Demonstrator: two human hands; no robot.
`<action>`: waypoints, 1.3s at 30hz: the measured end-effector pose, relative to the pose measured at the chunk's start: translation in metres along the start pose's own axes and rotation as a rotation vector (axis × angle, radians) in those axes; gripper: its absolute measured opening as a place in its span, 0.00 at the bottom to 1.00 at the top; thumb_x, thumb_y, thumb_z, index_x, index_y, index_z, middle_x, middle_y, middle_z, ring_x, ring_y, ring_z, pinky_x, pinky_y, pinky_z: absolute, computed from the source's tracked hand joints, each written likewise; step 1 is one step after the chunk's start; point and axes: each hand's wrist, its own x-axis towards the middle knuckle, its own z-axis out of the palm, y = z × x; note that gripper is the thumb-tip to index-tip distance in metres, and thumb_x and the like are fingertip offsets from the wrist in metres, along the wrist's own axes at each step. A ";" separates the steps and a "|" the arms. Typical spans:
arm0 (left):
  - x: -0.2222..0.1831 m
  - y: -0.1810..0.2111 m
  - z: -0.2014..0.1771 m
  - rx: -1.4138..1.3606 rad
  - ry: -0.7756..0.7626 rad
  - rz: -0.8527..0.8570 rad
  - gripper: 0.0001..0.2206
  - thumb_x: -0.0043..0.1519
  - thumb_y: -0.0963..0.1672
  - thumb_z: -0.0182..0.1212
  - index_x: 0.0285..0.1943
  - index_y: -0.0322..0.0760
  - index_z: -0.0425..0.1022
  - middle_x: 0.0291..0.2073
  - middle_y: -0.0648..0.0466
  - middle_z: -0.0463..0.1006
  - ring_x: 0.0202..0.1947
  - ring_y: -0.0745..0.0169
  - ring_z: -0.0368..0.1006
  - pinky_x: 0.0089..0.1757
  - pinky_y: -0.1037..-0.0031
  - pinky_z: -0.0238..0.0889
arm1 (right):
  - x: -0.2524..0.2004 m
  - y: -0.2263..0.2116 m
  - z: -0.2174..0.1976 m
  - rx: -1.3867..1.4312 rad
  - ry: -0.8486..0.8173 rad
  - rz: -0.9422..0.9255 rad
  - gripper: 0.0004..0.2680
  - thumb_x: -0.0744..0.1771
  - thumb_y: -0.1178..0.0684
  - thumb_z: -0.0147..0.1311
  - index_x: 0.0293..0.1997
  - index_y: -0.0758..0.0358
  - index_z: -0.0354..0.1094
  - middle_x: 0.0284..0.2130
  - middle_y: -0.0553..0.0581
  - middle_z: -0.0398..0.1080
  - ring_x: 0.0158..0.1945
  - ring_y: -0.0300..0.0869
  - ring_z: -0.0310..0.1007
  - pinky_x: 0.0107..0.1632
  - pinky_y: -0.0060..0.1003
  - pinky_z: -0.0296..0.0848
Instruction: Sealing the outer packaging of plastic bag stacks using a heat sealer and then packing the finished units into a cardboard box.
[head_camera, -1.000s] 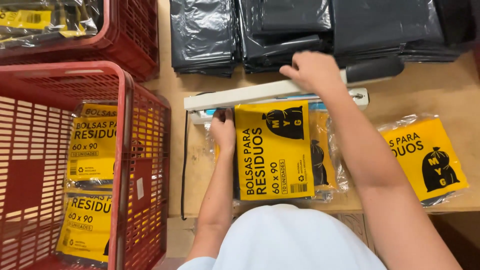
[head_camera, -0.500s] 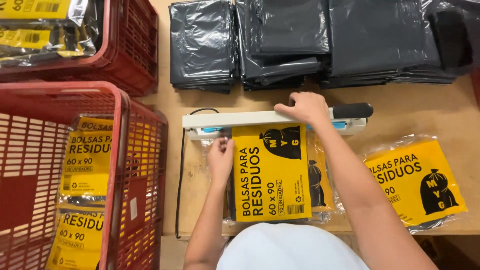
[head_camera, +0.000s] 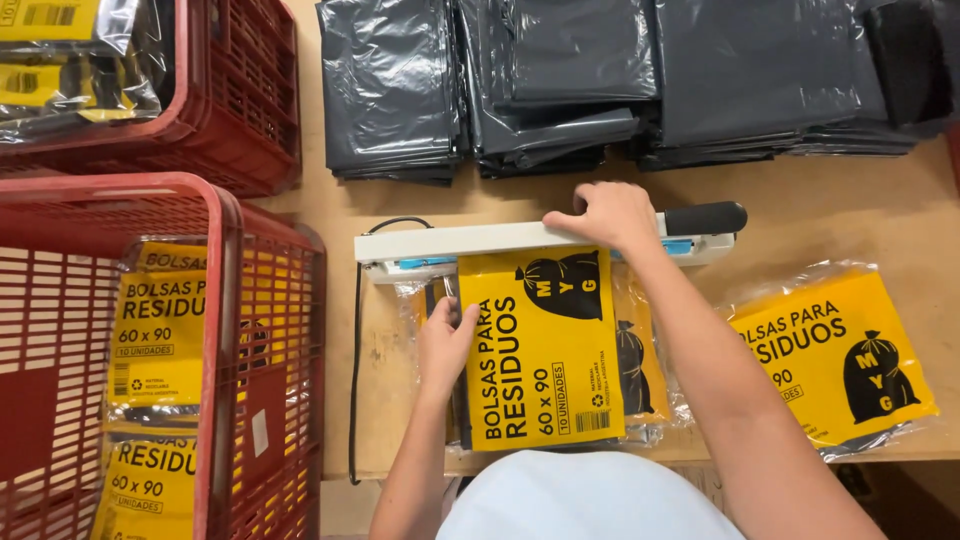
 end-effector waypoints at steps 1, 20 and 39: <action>0.003 -0.002 0.002 -0.003 0.009 -0.016 0.15 0.63 0.52 0.60 0.51 0.40 0.77 0.41 0.49 0.84 0.46 0.53 0.80 0.45 0.62 0.73 | 0.001 0.001 0.001 0.002 0.001 -0.003 0.29 0.60 0.15 0.39 0.34 0.51 0.74 0.32 0.55 0.76 0.46 0.51 0.77 0.52 0.44 0.68; 0.011 -0.018 0.022 0.150 0.128 0.024 0.22 0.63 0.58 0.54 0.51 0.42 0.75 0.43 0.44 0.82 0.51 0.42 0.76 0.49 0.55 0.69 | -0.007 0.002 0.004 0.017 0.079 -0.061 0.27 0.62 0.17 0.40 0.31 0.51 0.74 0.30 0.55 0.75 0.44 0.50 0.77 0.49 0.44 0.69; -0.079 -0.002 0.041 -0.129 0.330 0.629 0.04 0.67 0.42 0.56 0.49 0.41 0.72 0.37 0.42 0.81 0.47 0.40 0.77 0.45 0.52 0.72 | -0.130 0.018 -0.071 0.344 0.467 -0.863 0.14 0.65 0.40 0.60 0.50 0.54 0.70 0.43 0.52 0.73 0.52 0.45 0.71 0.57 0.40 0.69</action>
